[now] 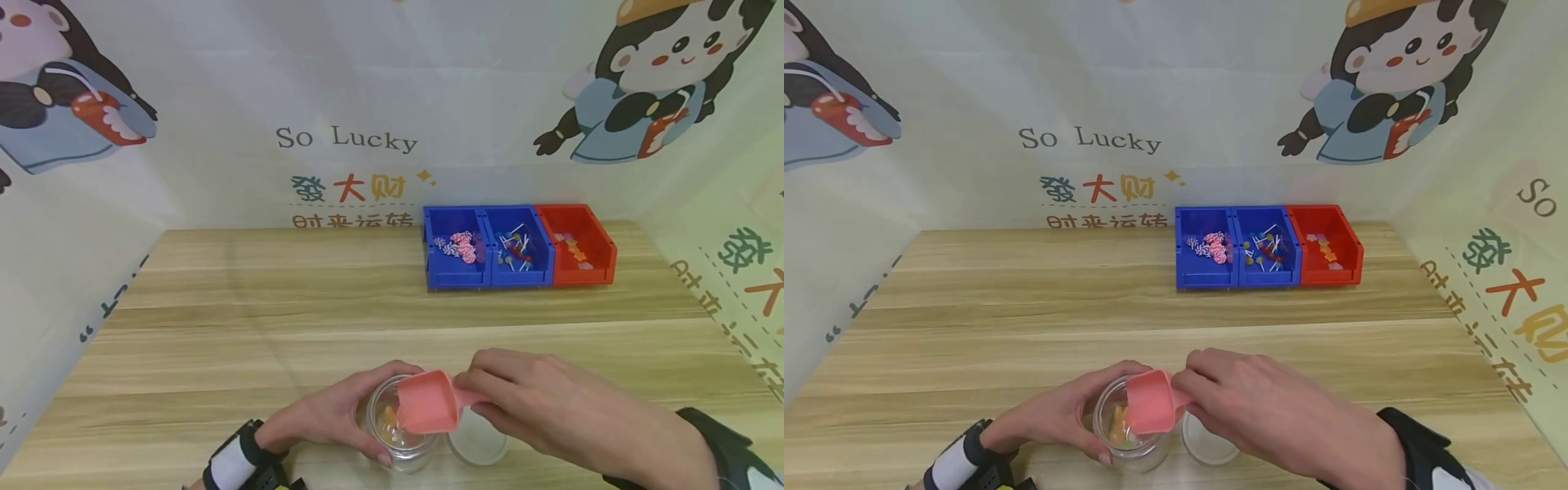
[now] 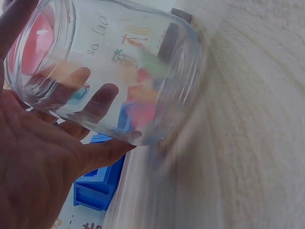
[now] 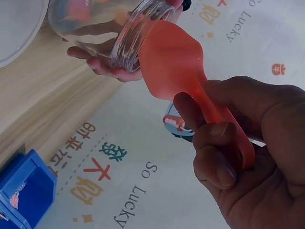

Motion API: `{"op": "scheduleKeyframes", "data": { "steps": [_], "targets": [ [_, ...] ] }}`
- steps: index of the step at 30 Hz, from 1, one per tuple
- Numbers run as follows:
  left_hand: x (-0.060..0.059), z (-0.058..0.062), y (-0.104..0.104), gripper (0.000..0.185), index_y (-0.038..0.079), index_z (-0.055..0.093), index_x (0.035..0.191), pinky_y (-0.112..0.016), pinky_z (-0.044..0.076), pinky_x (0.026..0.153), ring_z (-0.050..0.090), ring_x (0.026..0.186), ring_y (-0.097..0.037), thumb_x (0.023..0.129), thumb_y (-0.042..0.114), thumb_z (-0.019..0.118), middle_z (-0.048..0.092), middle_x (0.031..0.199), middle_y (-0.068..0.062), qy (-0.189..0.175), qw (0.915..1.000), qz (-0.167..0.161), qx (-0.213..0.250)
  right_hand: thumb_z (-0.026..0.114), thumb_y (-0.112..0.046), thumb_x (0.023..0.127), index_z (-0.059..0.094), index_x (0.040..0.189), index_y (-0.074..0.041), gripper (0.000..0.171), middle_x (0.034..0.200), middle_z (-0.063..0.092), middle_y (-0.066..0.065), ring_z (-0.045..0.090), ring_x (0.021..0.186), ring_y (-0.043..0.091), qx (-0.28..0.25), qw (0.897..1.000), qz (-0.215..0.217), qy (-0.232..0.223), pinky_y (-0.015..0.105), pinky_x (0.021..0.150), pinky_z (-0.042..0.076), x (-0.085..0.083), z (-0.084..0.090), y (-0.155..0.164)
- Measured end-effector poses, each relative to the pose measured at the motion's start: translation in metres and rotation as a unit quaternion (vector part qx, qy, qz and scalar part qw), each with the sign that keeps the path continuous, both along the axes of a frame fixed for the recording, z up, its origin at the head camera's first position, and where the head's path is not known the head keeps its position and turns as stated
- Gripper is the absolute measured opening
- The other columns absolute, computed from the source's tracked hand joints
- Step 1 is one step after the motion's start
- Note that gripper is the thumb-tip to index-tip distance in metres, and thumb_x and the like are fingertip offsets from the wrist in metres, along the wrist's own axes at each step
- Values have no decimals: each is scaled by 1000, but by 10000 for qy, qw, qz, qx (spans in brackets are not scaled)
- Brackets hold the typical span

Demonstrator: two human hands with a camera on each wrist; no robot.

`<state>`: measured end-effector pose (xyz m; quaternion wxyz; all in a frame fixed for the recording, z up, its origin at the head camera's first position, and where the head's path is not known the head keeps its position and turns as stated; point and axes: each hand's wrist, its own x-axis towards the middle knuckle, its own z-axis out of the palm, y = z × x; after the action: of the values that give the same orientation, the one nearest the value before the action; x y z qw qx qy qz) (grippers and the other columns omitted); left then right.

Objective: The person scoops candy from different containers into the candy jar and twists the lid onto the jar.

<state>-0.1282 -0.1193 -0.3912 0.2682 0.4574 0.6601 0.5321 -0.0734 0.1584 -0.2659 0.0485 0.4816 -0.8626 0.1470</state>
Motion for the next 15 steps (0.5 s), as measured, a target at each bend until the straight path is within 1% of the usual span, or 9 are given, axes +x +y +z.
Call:
{"op": "scheduleKeyframes", "data": {
  "steps": [2,5,9,15],
  "targets": [
    [0,0,1,83,19,34,144,-32,33,113,46,128,-16,76,12,81,52,139,-1,15,10000,-23,38,66,-26,91,64,114,-24,23,95,58,-15,54,79,-3,-23,9999,15,145,6,71,49,1,0,0],
    [0,1,1,83,19,34,144,-32,33,114,46,130,-16,76,12,80,51,140,-1,-66,9999,-51,69,66,-26,91,65,114,-24,23,96,58,-15,54,79,-4,-57,9995,30,322,5,72,48,3,-1,-1],
    [0,1,2,81,19,35,144,-31,33,113,46,129,-15,77,11,80,51,140,-1,-200,9998,-32,49,65,-26,91,64,115,-24,24,97,58,-15,55,81,-4,-55,9994,89,340,5,73,49,4,0,-1],
    [1,0,1,80,19,36,143,-30,35,112,47,128,-14,76,12,81,51,139,-2,-72,10000,55,-4,67,-23,91,62,118,-24,27,100,58,-15,54,84,-3,-49,9992,221,321,4,74,47,6,1,0]
  ]
}}
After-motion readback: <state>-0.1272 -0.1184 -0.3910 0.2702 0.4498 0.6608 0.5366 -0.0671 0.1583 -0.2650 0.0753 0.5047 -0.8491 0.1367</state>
